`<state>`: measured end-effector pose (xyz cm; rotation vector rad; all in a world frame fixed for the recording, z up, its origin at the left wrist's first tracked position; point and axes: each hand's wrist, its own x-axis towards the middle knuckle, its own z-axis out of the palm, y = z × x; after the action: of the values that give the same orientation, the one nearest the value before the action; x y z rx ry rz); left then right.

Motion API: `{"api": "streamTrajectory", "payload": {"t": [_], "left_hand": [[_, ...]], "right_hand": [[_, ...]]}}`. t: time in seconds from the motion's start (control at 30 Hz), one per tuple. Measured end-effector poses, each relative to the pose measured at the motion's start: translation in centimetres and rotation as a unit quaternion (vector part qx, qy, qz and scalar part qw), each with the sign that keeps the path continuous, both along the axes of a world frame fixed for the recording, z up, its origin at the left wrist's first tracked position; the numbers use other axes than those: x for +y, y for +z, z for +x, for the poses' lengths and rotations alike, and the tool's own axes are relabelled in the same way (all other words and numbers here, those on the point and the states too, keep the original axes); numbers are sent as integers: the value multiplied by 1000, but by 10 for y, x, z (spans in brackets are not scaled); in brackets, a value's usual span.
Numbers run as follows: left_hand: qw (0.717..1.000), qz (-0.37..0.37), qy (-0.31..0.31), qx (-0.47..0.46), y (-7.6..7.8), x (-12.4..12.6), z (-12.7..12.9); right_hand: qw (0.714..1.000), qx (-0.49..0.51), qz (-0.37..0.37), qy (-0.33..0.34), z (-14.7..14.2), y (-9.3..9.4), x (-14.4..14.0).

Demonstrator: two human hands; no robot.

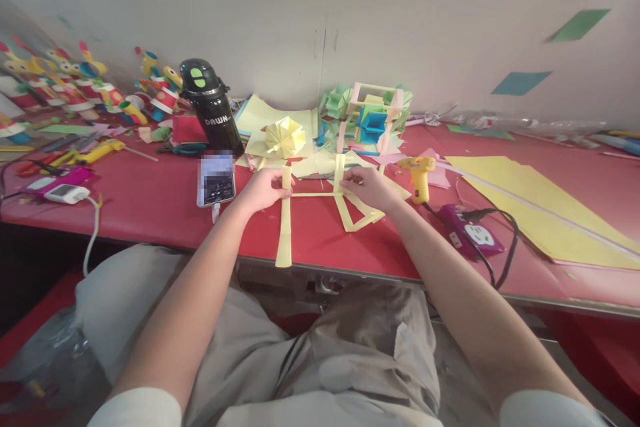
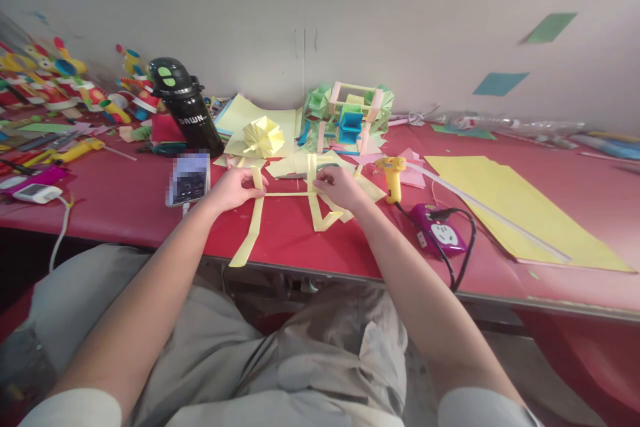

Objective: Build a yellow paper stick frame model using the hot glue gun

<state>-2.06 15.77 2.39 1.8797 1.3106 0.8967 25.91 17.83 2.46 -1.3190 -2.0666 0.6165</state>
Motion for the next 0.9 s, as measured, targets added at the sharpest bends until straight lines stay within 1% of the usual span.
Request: {"api": "streamTrajectory", "payload": {"t": [0.27,0.4,0.5,0.7,0.9], "left_hand": [[1000,9,-12,7,3,-1,0],[1000,5,-4,12,3,-2,1],[1000,-1,3,8,2,-3,3],[1000,-5,-1,9,3,-3,6],[1000,-8,11,15,2,-4,8]], "right_hand": [[1000,-5,-2,-10,1,1,-2],[1000,-11,-6,-2,1,2,-4],[999,-28,-16,-1,1,0,-3],[999,-52,-3,0,0,-5,0],[997,-73,-5,-22,-1,-3,-2]]}}
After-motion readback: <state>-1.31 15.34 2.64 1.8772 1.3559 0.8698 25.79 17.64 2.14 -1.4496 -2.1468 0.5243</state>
